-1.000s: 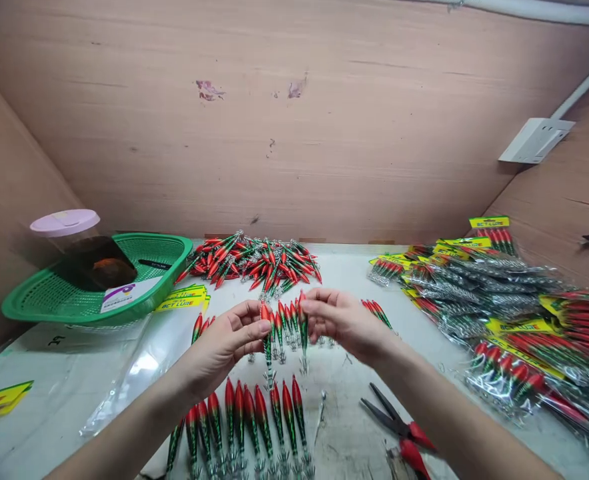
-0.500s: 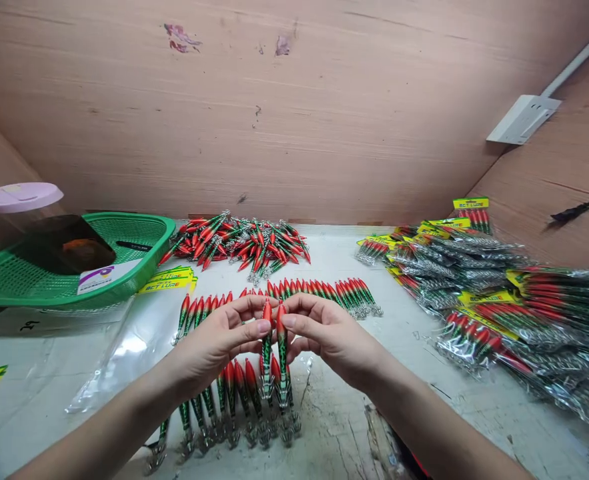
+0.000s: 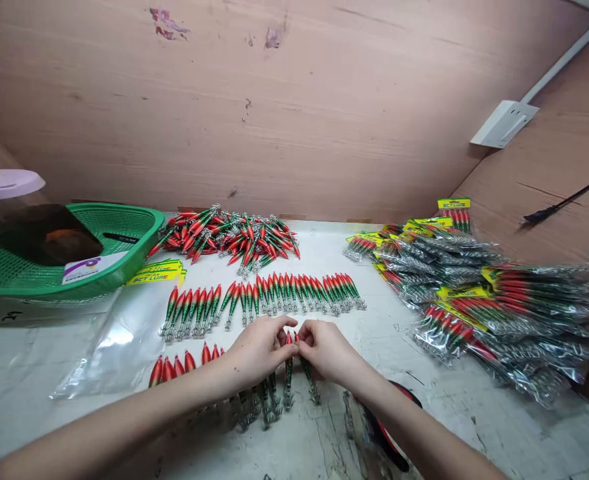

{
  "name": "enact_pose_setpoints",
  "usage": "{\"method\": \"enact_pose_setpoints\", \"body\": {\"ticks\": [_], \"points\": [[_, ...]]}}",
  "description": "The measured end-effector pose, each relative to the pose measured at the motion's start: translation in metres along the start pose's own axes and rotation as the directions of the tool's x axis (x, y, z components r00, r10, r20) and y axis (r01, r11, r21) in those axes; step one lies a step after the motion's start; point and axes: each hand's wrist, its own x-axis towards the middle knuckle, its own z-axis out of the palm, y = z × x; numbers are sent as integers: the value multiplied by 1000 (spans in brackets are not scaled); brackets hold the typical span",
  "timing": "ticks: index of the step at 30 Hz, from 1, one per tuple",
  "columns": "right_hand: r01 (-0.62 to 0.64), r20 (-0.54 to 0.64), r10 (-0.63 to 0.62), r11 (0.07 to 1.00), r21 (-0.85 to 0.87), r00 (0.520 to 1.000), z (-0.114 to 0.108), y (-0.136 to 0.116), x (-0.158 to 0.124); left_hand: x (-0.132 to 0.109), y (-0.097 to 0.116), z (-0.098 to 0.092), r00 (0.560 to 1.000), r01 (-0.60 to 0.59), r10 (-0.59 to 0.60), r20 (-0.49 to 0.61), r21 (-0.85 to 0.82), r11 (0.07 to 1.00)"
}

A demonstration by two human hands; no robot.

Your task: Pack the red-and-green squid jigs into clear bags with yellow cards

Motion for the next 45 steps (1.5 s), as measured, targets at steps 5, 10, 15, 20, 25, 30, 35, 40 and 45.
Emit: {"method": "enact_pose_setpoints", "body": {"ticks": [5, 10, 15, 20, 25, 30, 35, 40, 45], "points": [[-38, 40, 37, 999, 24, 999, 12, 0, -3, -12, -8, 1, 998, 32, -25, -66, 117, 993], [22, -29, -25, 995, -92, 999, -23, -18, 29, 13, -10, -27, 959, -43, 160, -235, 437, 898], [52, -237, -123, 957, -286, 964, -75, -49, 116, 94, -12, -66, 910, -59, 305, -280, 642, 764], [55, -299, -180, 921, -385, 937, -81, -57, 174, 159, -10, -79, 900, -208, 428, -85, 779, 591], [149, -257, -264, 907, -393, 930, -79, -52, 189, 177, -13, -78, 888, -265, 460, -9, 807, 527], [294, -228, -369, 906, -304, 901, -96, -61, 189, 176, -12, -98, 884, -219, 456, -101, 772, 596], [397, -243, -431, 900, -179, 869, -108, -88, 193, 170, -18, -141, 856, -102, 398, -329, 648, 755], [445, -227, -467, 884, -146, 854, -97, -120, 205, 165, -37, -170, 837, -47, 275, -474, 438, 898], [455, -258, -508, 858, -238, 822, -83, -139, 212, 161, -51, -174, 835, -60, 195, -515, 266, 962]]}}
